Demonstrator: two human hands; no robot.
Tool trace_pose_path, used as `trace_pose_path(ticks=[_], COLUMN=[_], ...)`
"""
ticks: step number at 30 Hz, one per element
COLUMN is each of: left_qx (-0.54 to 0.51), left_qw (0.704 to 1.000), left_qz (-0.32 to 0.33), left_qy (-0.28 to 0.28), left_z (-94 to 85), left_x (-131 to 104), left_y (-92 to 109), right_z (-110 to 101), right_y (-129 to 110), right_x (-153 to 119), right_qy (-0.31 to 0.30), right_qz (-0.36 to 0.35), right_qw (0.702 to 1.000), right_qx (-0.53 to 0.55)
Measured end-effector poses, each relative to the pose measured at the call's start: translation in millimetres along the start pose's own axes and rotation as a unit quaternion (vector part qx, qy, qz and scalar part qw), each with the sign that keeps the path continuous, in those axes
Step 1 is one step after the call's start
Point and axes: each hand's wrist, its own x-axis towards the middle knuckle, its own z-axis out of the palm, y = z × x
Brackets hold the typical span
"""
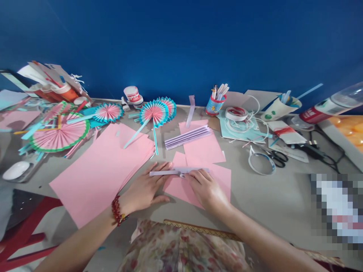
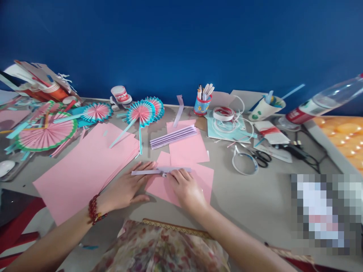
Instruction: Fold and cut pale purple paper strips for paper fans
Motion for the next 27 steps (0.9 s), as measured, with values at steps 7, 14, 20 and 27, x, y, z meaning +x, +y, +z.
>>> trace_pose_path(ticks=[7,14,20,27], left_qx=[-0.003,0.003,-0.008,-0.013], left_qw=[1.0,1.0,1.0,1.0], left_qz=[-0.004,-0.02,-0.018,-0.016], left_qy=[0.0,0.009,0.009,0.011], left_z=[-0.1,2.7,0.7,0.9], left_x=[-0.1,-5.4,-5.2,-5.7], left_y=[-0.1,-0.7,-0.2,-0.8], right_z=[-0.8,-2.6,-0.4,-3.0], right_y=[-0.3,-1.5,-4.5,-7.9], right_x=[-0.8,1.2,6.9,3.9], right_qy=[-0.004,-0.01,-0.025,-0.031], right_qz=[0.005,0.006,0.015,0.015], right_qw=[1.0,1.0,0.999,0.999], right_qx=[0.014,-0.004,-0.016,0.004])
